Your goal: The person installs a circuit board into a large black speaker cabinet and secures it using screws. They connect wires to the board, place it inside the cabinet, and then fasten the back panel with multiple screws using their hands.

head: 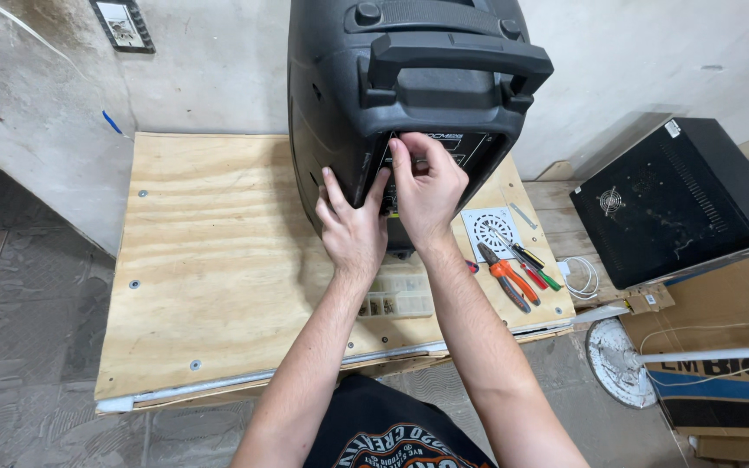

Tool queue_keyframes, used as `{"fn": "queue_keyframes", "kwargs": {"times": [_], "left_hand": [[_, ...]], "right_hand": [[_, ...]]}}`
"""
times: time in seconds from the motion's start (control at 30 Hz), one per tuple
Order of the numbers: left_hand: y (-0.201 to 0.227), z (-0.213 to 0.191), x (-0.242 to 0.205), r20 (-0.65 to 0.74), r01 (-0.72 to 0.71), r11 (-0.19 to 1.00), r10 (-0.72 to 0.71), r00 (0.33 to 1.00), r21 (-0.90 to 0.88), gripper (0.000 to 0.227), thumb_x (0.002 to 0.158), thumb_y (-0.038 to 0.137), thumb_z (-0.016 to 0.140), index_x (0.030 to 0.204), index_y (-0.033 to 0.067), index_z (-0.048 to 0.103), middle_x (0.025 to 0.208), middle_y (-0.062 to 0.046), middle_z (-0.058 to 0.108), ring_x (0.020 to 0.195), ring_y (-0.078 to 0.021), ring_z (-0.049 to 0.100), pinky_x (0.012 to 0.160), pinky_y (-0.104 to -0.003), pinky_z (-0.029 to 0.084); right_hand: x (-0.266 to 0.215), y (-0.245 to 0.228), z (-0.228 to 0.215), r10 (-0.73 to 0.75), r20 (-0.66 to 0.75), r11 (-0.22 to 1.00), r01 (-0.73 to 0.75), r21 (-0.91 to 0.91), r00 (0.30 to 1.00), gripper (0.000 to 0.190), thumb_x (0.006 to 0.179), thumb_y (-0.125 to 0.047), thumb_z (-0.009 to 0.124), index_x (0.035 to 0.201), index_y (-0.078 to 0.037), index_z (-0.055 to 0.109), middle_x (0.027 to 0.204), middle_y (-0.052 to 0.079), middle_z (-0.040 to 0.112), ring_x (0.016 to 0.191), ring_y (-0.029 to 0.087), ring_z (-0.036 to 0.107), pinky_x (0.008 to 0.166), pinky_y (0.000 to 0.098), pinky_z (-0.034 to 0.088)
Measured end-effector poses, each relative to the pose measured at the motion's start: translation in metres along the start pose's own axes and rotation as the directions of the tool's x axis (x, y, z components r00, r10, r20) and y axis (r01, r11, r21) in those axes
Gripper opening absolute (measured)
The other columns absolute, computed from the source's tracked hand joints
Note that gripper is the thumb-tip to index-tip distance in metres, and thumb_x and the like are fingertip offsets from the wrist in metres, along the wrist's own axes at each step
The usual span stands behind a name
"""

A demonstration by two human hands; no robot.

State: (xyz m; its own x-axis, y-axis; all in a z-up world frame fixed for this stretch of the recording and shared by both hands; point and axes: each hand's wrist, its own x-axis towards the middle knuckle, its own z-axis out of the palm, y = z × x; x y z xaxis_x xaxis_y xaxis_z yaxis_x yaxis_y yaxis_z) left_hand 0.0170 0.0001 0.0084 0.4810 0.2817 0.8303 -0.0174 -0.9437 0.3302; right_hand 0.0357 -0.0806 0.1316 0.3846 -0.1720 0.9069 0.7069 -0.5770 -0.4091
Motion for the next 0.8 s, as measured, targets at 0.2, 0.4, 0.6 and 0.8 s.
{"fn": "queue_keyframes", "kwargs": {"times": [0.2, 0.4, 0.6, 0.8], "left_hand": [[0.002, -0.002, 0.006, -0.059, -0.016, 1.000, 0.017, 0.998, 0.008, 0.126, 0.043, 0.039, 0.115, 0.153, 0.0620, 0.059, 0.167, -0.033, 0.044, 0.134, -0.0527, 0.065, 0.074, -0.049, 0.075], [0.000, 0.002, 0.000, 0.073, -0.006, 1.000, 0.004, 0.997, 0.027, 0.114, 0.049, 0.043, 0.111, 0.149, 0.0633, 0.061, 0.170, -0.033, 0.043, 0.140, -0.0540, 0.060, 0.073, -0.049, 0.074], [0.000, 0.002, -0.001, 0.123, 0.001, 0.999, -0.005, 0.992, 0.038, 0.110, 0.056, 0.043, 0.109, 0.152, 0.0615, 0.058, 0.170, -0.033, 0.042, 0.142, -0.0533, 0.059, 0.076, -0.047, 0.075], [0.001, 0.012, -0.002, 0.125, -0.004, 0.990, -0.014, 0.992, 0.139, 0.110, 0.075, 0.054, 0.097, 0.167, 0.0671, 0.037, 0.178, -0.024, 0.030, 0.135, -0.0409, 0.060, 0.066, -0.038, 0.071]], "right_hand": [[0.005, -0.012, 0.007, -0.073, -0.034, 0.996, 0.071, -0.054, 0.997, 0.007, 0.099, -0.012, 0.091, 0.103, -0.012, 0.086, 0.081, 0.006, 0.081, 0.065, 0.024, 0.076, 0.054, 0.0315, 0.060], [0.002, -0.001, 0.017, -0.113, -0.118, 0.992, 0.105, -0.071, 0.987, 0.015, 0.089, -0.009, 0.095, 0.100, -0.017, 0.089, 0.088, -0.001, 0.083, 0.073, 0.021, 0.080, 0.063, 0.0317, 0.065], [-0.002, 0.001, 0.022, -0.060, -0.133, 0.998, 0.057, -0.022, 0.989, 0.010, 0.092, -0.005, 0.089, 0.101, -0.010, 0.086, 0.083, 0.003, 0.080, 0.056, 0.020, 0.074, 0.049, 0.0310, 0.061], [0.005, -0.015, 0.018, -0.022, -0.066, 0.996, 0.016, -0.084, 0.998, 0.013, 0.101, -0.011, 0.081, 0.090, -0.008, 0.076, 0.082, 0.003, 0.073, 0.070, 0.015, 0.067, 0.067, 0.0303, 0.058]]}}
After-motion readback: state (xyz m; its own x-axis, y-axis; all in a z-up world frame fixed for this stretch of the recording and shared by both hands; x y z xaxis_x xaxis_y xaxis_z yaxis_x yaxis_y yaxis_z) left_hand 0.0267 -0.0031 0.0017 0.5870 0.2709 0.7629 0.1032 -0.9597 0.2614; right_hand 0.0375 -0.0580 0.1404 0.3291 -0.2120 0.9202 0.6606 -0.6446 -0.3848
